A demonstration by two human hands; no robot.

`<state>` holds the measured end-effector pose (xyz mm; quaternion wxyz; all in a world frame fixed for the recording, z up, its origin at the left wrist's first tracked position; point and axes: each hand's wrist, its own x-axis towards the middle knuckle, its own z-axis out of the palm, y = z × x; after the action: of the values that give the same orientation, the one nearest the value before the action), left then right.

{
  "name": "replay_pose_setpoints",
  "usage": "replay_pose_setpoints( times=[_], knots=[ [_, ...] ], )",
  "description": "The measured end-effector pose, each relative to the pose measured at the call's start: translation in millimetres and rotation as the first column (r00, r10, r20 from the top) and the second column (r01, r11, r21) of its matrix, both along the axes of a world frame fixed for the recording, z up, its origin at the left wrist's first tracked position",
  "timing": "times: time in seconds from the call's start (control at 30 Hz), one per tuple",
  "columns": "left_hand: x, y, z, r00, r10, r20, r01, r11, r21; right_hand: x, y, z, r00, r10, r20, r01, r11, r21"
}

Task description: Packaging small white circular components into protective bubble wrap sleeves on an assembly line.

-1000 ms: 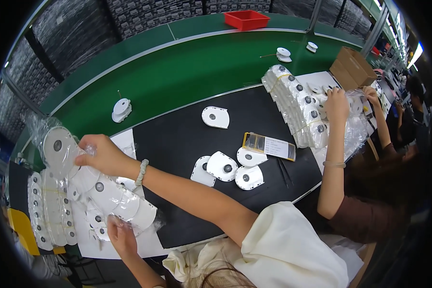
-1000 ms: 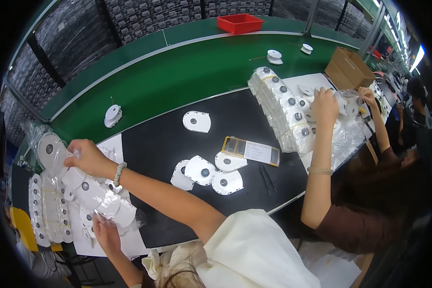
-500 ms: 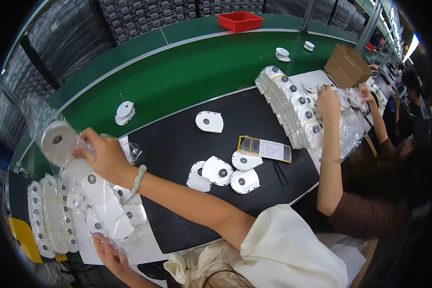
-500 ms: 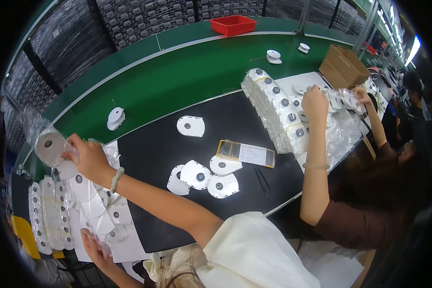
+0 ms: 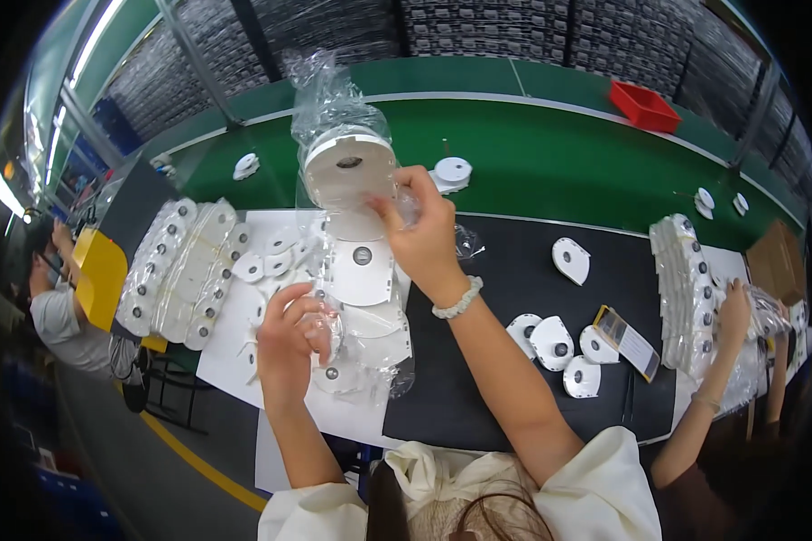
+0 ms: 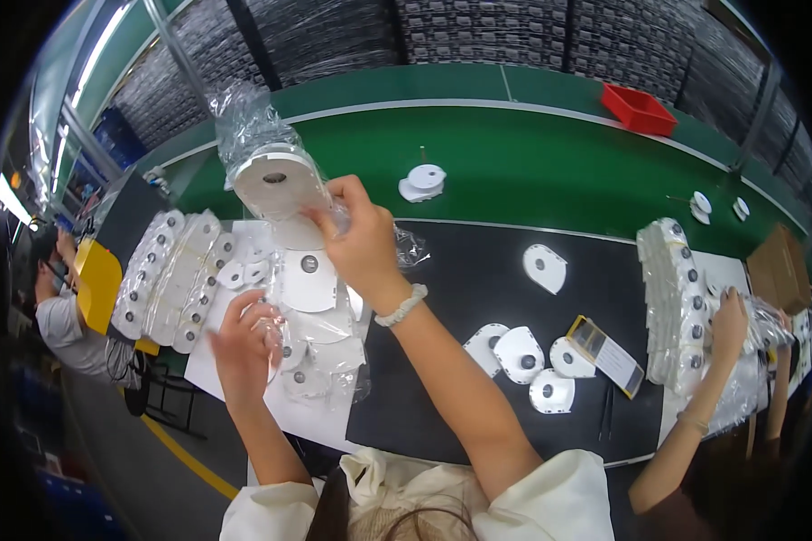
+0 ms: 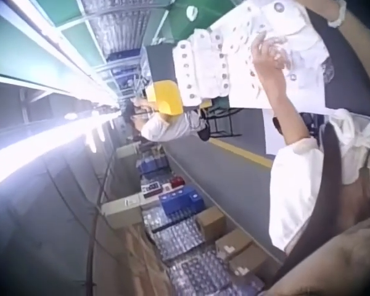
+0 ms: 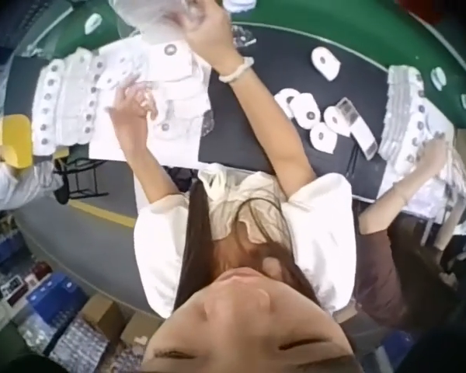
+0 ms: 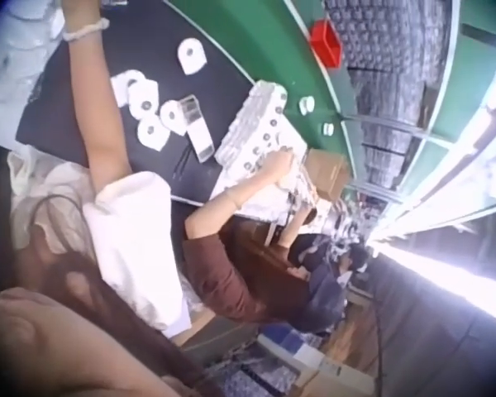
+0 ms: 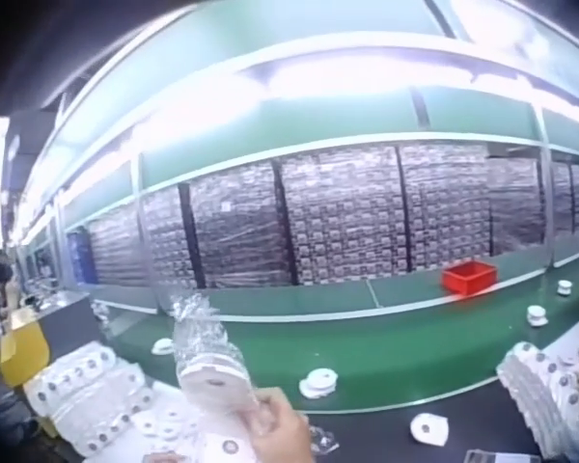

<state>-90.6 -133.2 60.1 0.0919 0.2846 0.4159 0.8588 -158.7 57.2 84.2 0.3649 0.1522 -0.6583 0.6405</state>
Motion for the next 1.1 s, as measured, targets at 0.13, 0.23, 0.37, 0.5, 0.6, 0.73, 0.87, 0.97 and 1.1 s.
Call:
replay_pose_setpoints(
  times=[0.13, 0.23, 0.37, 0.5, 0.6, 0.73, 0.87, 0.97, 1.1],
  knots=[
    [-18, 19, 24, 0.801, 0.538, -0.261, -0.566, 0.542, -0.621, 2, -3, 3, 0.988, 0.152, 0.003, -0.152, 0.987, 0.059],
    [-26, 34, 31, 0.702, 0.659, -0.269, -0.649, 0.437, -0.623, 3, 1, 5, 0.969, 0.242, 0.048, -0.246, 0.96, 0.131],
    [-30, 18, 26, 0.78, 0.582, -0.23, -0.564, 0.496, -0.66, -1, 8, 1, 0.975, 0.166, 0.146, -0.199, 0.947, 0.254],
    [-29, 24, 15, 0.681, 0.679, -0.274, -0.732, 0.628, -0.263, 5, 1, 6, 0.989, -0.093, 0.112, 0.033, 0.893, 0.448],
    [-5, 58, 31, 0.509, 0.812, -0.285, -0.86, 0.462, -0.218, 17, -7, 14, 0.95, -0.301, 0.082, 0.228, 0.848, 0.478],
    [2, 69, 20, 0.523, 0.799, -0.296, -0.84, 0.543, -0.019, 20, -1, 22, 0.951, -0.285, 0.117, 0.219, 0.892, 0.394],
    [-19, 18, 21, 0.951, -0.133, 0.281, 0.107, 0.989, 0.103, 12, 22, 18, 0.96, 0.166, 0.225, -0.237, 0.91, 0.34],
    [-24, 24, 27, 0.868, 0.306, 0.39, -0.249, 0.95, -0.189, 14, 21, 17, 0.933, 0.248, 0.26, -0.335, 0.862, 0.38],
    [-21, 33, 45, 0.858, 0.273, 0.436, -0.288, 0.957, -0.032, 15, 21, 18, 0.935, 0.15, 0.322, -0.288, 0.852, 0.438]
  ],
)
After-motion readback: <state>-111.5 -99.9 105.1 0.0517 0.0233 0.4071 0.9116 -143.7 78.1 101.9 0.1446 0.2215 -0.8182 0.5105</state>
